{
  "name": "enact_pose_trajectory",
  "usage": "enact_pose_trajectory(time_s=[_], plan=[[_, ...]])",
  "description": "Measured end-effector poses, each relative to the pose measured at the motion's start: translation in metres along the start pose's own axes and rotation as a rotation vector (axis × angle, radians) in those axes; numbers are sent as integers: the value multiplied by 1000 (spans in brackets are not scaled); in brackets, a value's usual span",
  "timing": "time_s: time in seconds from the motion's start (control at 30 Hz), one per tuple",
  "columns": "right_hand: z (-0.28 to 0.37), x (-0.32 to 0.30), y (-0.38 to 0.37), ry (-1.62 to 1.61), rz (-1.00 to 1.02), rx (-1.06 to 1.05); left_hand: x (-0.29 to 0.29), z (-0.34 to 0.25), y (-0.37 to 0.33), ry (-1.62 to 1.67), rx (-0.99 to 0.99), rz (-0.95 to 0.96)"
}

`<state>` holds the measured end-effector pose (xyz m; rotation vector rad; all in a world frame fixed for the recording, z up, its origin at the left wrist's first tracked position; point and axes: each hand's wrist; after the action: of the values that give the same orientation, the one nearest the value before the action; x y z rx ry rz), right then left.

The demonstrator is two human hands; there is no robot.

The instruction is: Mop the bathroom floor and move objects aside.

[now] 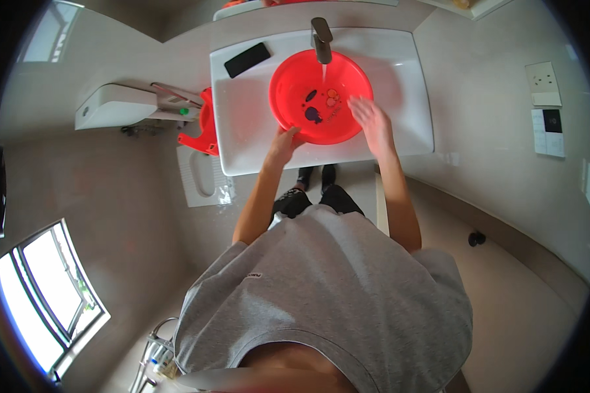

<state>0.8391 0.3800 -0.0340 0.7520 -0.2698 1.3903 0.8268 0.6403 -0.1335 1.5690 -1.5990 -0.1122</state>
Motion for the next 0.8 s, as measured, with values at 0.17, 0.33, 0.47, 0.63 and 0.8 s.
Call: enact_pose_trajectory(time_s=[0.17,0.33,0.47,0.63,0.8], plan=[[-78,-130,173,254,-377,195,-15,-15,-21,-97,-77,39],[-178,-254,342,147,-704,293,-24,-7,-54,-51,-117,128],[-170,-262,339,399,-659,354,-46,-8,-60,-10,-116,109],[-151,-283,336,710,-569,429,-56,5,-34,-133,-151,-256],[-132,-328,307,1044,-329,543,-85,13,91,-132,269,-410]])
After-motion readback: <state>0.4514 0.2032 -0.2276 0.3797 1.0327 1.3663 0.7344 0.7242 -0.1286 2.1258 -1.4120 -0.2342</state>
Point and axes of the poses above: each hand's wrist, its own y-axis away from the middle knuckle, its own x-axis out of the palm, z = x × y, and after that the axes turned 2 degrees about -x, right-handed
